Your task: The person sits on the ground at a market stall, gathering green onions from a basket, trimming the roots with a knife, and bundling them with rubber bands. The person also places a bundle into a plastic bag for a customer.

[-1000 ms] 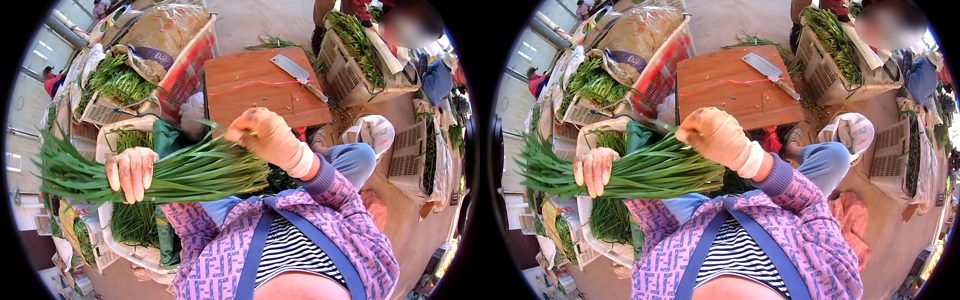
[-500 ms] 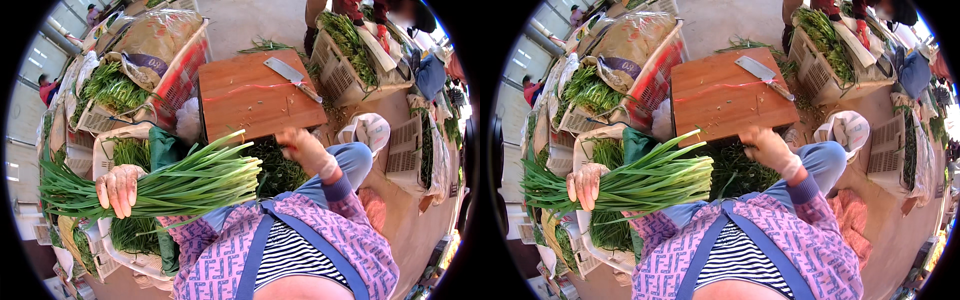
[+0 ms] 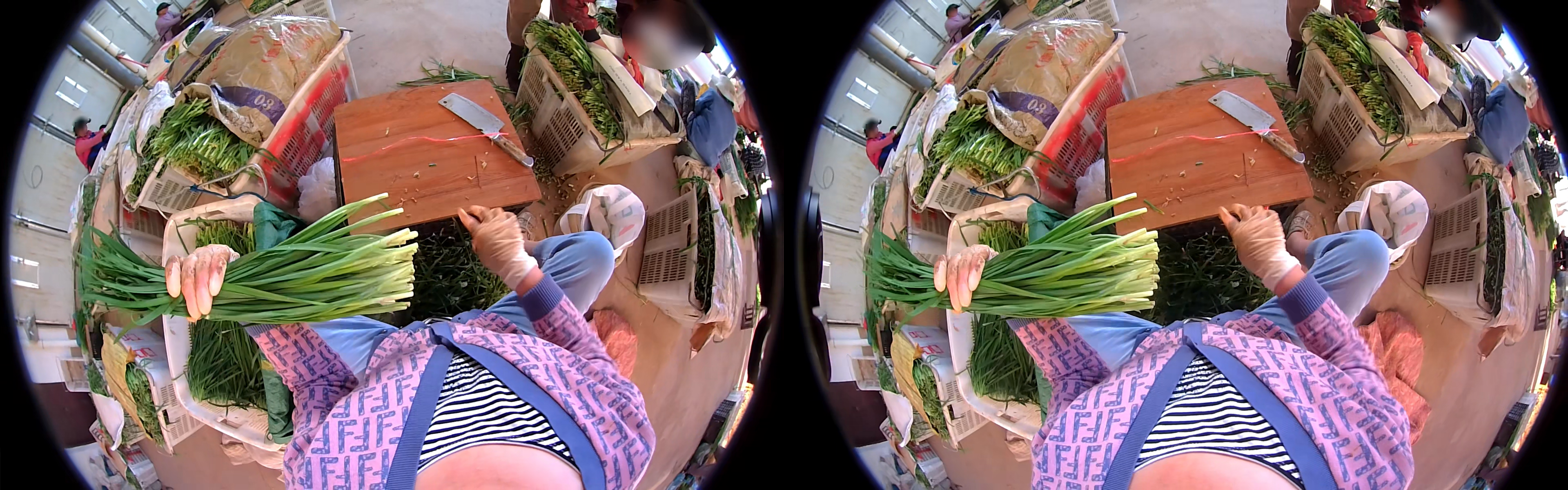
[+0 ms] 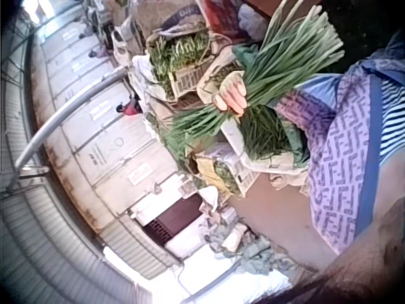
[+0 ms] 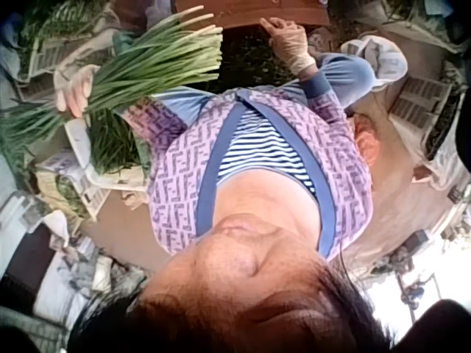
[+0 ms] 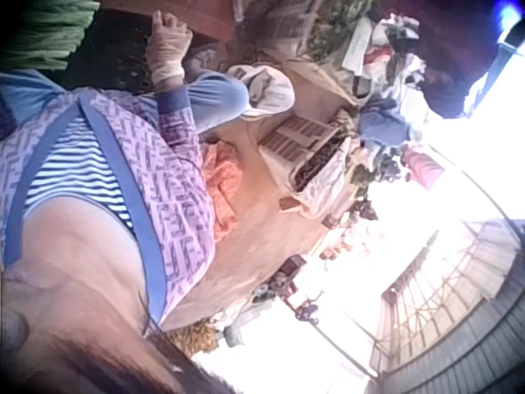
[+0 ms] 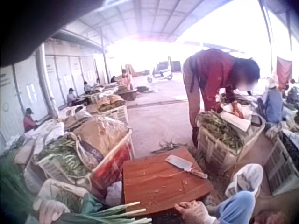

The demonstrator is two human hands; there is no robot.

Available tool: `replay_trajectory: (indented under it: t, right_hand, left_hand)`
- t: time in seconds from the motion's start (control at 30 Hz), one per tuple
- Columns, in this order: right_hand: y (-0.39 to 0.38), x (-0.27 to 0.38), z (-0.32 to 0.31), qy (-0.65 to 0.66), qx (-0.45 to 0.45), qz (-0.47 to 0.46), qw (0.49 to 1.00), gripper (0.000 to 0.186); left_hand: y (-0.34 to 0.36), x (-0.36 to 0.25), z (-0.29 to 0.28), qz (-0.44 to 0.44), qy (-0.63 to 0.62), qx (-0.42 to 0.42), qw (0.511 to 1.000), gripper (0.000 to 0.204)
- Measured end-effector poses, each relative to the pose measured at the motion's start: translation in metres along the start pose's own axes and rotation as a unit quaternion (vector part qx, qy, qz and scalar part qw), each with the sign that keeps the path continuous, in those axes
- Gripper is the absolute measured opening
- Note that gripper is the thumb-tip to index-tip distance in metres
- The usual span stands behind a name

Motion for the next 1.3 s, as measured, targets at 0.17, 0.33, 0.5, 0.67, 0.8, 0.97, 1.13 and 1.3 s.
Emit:
replay_trajectory:
  t: [0.17, 0.33, 0.5, 0.67, 0.8, 0.97, 1.13, 1.3]
  right_hand:
    - [0.02, 0.022, -0.129, 0.383, -0.29, -0.189, 0.856, 0.05]
    - [0.048, 0.051, -0.135, 0.376, -0.229, -0.255, 0.861, 0.046]
    - [0.055, 0.048, -0.124, 0.494, -0.266, -0.171, 0.81, 0.032]
    - [0.028, 0.0, -0.082, 0.842, -0.176, 0.022, 0.51, 0.036]
    - [-0.006, -0.045, -0.051, 0.458, -0.121, 0.075, 0.877, 0.034]
    - [0.006, -0.007, -0.137, 0.666, -0.238, -0.025, 0.707, 0.029]
    - [0.036, 0.043, -0.17, 0.285, -0.29, -0.201, 0.891, 0.034]
    - [0.014, 0.073, -0.154, 0.235, -0.278, -0.212, 0.907, 0.043]
  left_hand:
    - [-0.024, -0.005, -0.006, 0.076, 0.033, -0.09, 0.992, 0.054]
    - [-0.025, 0.023, -0.017, 0.101, 0.021, -0.131, 0.986, 0.044]
    - [-0.035, 0.048, -0.008, 0.221, 0.005, -0.377, 0.899, 0.041]
    - [-0.046, 0.052, -0.008, 0.155, 0.048, -0.504, 0.848, 0.035]
    - [-0.043, 0.043, -0.017, 0.117, 0.132, -0.545, 0.82, 0.03]
    - [-0.029, 0.057, -0.011, 0.146, 0.124, -0.543, 0.818, 0.039]
    - [-0.013, 0.07, -0.01, 0.152, 0.111, -0.505, 0.842, 0.048]
    - [-0.014, 0.074, -0.011, 0.185, 0.06, -0.515, 0.835, 0.047]
Point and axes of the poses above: each hand's wrist, its own y-axis towards the middle knuckle, its own z-axis out of the palm, x = y × z, the point moved 5 cm from there along y, towards the middle knuckle, and after that the axes turned 3 degrees about -y, right-handed, at the moved point
